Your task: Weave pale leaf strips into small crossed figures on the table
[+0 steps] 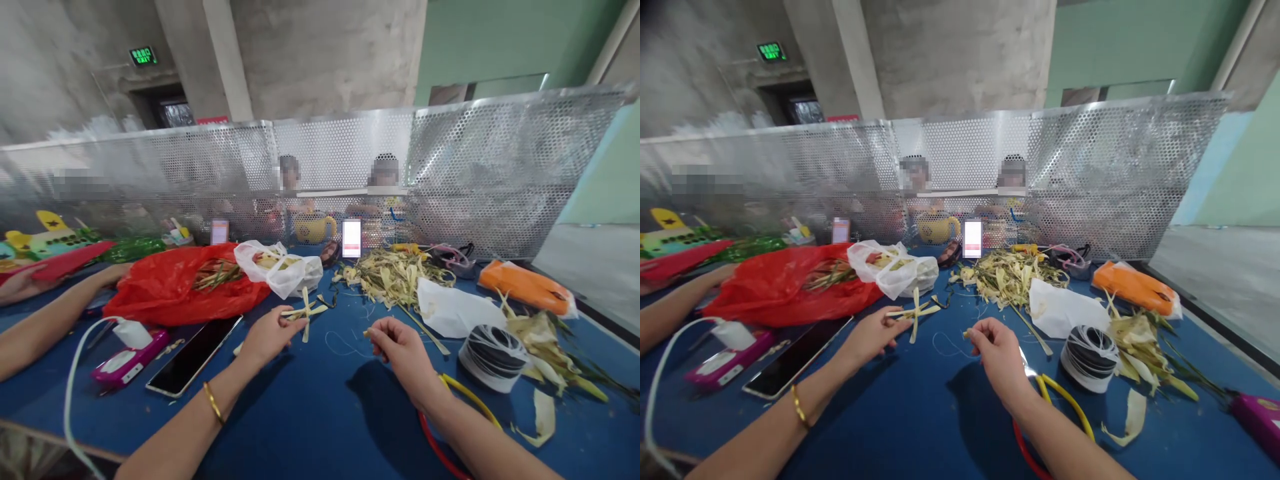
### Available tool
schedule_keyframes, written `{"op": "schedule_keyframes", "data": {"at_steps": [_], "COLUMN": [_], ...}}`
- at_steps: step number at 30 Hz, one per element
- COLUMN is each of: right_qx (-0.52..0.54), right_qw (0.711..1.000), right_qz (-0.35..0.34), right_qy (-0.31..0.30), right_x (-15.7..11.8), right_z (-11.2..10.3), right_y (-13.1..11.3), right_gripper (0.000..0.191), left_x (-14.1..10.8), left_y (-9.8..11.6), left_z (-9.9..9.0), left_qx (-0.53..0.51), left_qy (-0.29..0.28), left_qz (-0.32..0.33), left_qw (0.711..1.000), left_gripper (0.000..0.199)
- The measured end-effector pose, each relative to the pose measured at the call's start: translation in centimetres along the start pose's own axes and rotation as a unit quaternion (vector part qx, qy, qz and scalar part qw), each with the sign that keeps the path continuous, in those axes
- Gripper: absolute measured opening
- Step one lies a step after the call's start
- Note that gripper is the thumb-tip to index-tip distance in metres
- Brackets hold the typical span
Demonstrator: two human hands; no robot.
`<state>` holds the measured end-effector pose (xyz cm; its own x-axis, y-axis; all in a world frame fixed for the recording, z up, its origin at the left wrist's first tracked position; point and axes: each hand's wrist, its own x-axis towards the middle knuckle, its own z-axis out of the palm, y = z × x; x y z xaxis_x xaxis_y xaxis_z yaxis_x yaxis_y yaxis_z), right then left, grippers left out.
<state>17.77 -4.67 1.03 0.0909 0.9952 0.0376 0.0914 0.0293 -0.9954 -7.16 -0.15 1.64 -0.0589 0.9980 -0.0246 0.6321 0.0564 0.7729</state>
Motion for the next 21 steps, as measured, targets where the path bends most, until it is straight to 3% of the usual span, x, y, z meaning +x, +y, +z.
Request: {"op": "schedule_keyframes", "data": {"at_steps": [3, 9, 13, 16, 21], "right_qx": [-0.016, -0.014, 0.001, 0.025, 0.063], "right_qw": [1.0, 1.0, 0.999, 0.999, 0.997], "right_qz": [0.0, 0.01, 0.022, 0.024, 0.025], "right_qy": [-0.007, -0.02, -0.029, -0.033, -0.028], "right_x": [-0.1, -0.1, -0.1, -0.1, -0.1], "right_z": [0.1, 0.1, 0.1, 0.0, -0.3], "right_y": [0.1, 0.3, 0.1, -0.1, -0.6], "right_gripper": [0.024, 0.024, 0.026, 0.03, 0.034], "left_x": [1.0, 2.6, 2.6, 1.6, -0.8], "left_y": [0.0, 0.6, 1.6, 3.5, 6.4], "left_z": [1.4, 2.2, 2.1, 1.8, 3.1], "left_qx": [-0.023, -0.045, -0.145, -0.247, -0.427], "left_qy": [-0.005, -0.019, 0.007, 0.05, -0.013], "left_qz": [-0.006, 0.005, -0.028, -0.016, -0.033], "left_qw": [1.0, 0.999, 0.989, 0.968, 0.903], "left_gripper": [0.066, 0.038, 0.034, 0.037, 0.042]}}
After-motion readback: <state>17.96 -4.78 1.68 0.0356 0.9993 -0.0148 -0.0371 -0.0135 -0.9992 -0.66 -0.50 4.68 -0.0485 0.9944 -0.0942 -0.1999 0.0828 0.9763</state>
